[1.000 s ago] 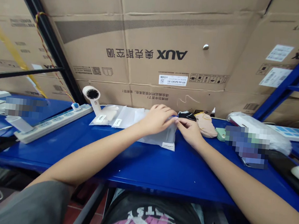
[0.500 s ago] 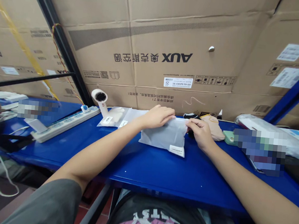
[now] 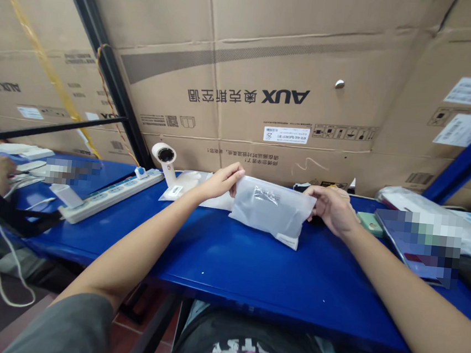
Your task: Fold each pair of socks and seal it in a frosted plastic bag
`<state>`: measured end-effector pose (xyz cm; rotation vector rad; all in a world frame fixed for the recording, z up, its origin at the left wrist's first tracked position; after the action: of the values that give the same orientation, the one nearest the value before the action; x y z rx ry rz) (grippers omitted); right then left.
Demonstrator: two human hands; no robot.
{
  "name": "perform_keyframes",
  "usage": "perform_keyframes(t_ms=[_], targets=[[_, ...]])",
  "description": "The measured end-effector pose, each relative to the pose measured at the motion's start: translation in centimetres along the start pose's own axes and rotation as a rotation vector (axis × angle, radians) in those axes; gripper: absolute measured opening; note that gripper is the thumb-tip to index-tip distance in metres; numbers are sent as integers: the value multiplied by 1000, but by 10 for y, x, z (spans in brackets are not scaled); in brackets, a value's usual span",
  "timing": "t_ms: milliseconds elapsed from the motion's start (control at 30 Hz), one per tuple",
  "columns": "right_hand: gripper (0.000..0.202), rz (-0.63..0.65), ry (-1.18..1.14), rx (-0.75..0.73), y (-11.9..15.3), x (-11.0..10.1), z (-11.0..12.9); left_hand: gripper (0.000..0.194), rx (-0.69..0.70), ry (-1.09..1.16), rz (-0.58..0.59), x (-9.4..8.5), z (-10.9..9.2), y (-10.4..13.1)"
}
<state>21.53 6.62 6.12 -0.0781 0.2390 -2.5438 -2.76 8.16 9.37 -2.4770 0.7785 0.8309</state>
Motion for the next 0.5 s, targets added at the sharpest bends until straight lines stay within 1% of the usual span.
perform_keyframes(t_ms=[33,100,200,233,267,300,333,367,400,433,467,500], targets=[[34,69,27,59,1,4,-1,35,3,33,13,5,0,0],[34,175,118,203,5,11,-8,37,-3,96,56,18,2,-2],[36,387,229,452,16,26,-30,39,-51,153,141,37,11,-9],[38,455,231,509,20,31,-35,39,-80,149,152,39,17,-12],[41,498,213,535,22,33,-38,39,-111,121,134,38,24,-13],[42,494,179,527,22,32,-38,39,-143,56,91,32,31,-13],[41,454,137,498,20,28,-36,40,-182,-46,20,23,38,-12],[40,393,91,454,16,22,-32,42,-226,-196,-65,11,44,-8],[38,321,45,399,12,15,-28,45,-297,-375,-128,2,50,-4],[36,253,1,342,9,9,-24,51,-405,-524,-161,-4,58,2],[33,192,-41,283,7,4,-20,58,-530,-619,-141,-5,70,7],[31,143,-83,225,4,2,-17,67,-655,-667,-97,-3,81,12]])
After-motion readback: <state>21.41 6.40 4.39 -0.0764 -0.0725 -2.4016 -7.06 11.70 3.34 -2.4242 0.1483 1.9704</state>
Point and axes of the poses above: each hand's wrist, its own y-axis away from the middle knuckle, its own x-axis out of the palm, z = x × y, the point moved 9 cm from there along -y, towards the middle knuckle, and after that the axes turned 15 degrees about z, right-handed, at the moved point
